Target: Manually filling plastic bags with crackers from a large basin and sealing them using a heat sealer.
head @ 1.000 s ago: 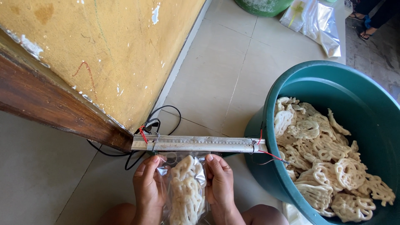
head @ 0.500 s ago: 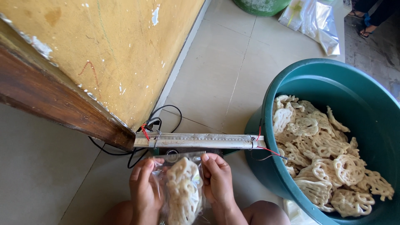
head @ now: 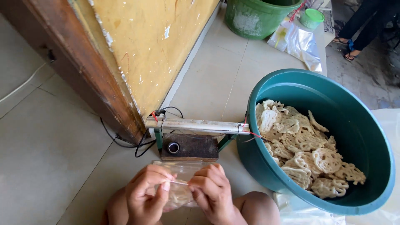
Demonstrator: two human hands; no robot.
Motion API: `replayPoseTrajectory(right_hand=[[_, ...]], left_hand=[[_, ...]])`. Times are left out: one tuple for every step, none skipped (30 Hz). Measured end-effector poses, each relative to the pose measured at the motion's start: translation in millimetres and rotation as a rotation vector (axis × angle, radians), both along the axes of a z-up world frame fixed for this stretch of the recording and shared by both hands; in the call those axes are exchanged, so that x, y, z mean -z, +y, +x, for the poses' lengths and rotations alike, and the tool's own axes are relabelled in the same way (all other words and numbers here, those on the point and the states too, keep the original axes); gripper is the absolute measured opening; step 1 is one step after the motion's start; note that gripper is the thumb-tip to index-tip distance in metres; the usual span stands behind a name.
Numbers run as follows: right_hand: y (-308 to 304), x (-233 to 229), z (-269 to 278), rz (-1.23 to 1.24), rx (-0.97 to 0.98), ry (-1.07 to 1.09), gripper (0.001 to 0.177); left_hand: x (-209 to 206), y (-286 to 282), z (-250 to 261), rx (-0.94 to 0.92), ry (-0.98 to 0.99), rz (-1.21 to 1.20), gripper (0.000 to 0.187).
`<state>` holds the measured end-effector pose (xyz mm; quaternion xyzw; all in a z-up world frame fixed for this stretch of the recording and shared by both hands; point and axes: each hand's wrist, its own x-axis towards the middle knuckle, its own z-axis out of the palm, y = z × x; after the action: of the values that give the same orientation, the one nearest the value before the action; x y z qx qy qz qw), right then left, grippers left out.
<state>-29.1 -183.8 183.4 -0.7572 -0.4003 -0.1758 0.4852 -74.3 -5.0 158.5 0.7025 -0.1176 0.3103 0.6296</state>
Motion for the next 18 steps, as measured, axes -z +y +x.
replayPoseTrajectory(right_hand=[[-9.2, 5.4, -4.4, -0.035, -0.003, 0.031, 0.01], [-18.6, 10.8, -8.1, -0.071, -0.005, 0.062, 0.01], [-26.9, 17.4, -12.8, -0.07, -0.004, 0.054, 0.01], [-35.5, 24.1, -16.6, -0.023, 0.051, 0.163, 0.007], [-45.0, 30.8, -20.7, 0.022, 0.11, 0.274, 0.007], [-50.5, 40.9, -22.8, 0.021, 0.117, 0.267, 0.007], [-56.6, 51.0, -25.1, 0.104, 0.191, 0.381, 0.004], [-62.3, 61.3, -26.8, 0.189, 0.266, 0.494, 0.003], [-58.0, 64.8, -37.0, 0.187, 0.27, 0.487, 0.003], [-53.3, 68.5, -46.7, 0.213, 0.089, 0.591, 0.066], [-47.7, 72.7, -57.4, 0.24, -0.097, 0.695, 0.134], [-40.8, 72.1, -61.9, 0.24, -0.096, 0.691, 0.134], [-33.7, 72.1, -67.7, 0.358, -0.123, 0.663, 0.12], [-26.2, 72.2, -73.1, 0.476, -0.15, 0.634, 0.11], [-25.6, 68.2, -75.9, 0.476, -0.152, 0.629, 0.11], [-24.8, 64.1, -78.6, 0.5, -0.092, 0.596, 0.103], [-23.4, 60.4, -82.6, 0.525, -0.032, 0.566, 0.097], [-26.8, 62.5, -80.5, 0.527, -0.035, 0.565, 0.097]], left_hand=[[0.2, 0.9, -4.9, 0.011, -0.004, -0.075, 0.006], [0.3, 1.6, -9.2, 0.021, -0.007, -0.15, 0.01], [4.1, 4.6, -13.9, 0.023, -0.016, -0.149, 0.01], [7.9, 7.3, -17.7, -0.011, 0.023, -0.213, 0.006], [12.2, 9.3, -20.6, -0.039, 0.064, -0.28, 0.005], [15.7, 8.0, -19.3, -0.032, 0.059, -0.281, 0.005], [19.1, 6.2, -17.9, -0.014, 0.013, -0.463, 0.007], [22.7, 4.7, -16.0, 0.005, -0.033, -0.644, 0.01], [23.6, -8.8, -16.7, 0.011, -0.038, -0.648, 0.01], [24.6, -22.0, -17.1, -0.011, -0.014, -0.723, 0.011], [25.0, -34.5, -19.0, -0.035, 0.012, -0.794, 0.012], [21.8, -43.1, -21.2, -0.032, 0.009, -0.795, 0.012], [19.2, -51.4, -24.7, -0.012, 0.045, -0.788, 0.012], [16.8, -59.4, -27.9, 0.008, 0.08, -0.781, 0.016], [9.6, -61.9, -32.2, 0.009, 0.075, -0.78, 0.016], [2.5, -64.3, -36.4, -0.038, 0.053, -0.676, 0.049], [-4.5, -66.2, -42.1, -0.088, 0.033, -0.571, 0.089], [-8.5, -64.5, -55.1, -0.09, 0.031, -0.569, 0.089]])
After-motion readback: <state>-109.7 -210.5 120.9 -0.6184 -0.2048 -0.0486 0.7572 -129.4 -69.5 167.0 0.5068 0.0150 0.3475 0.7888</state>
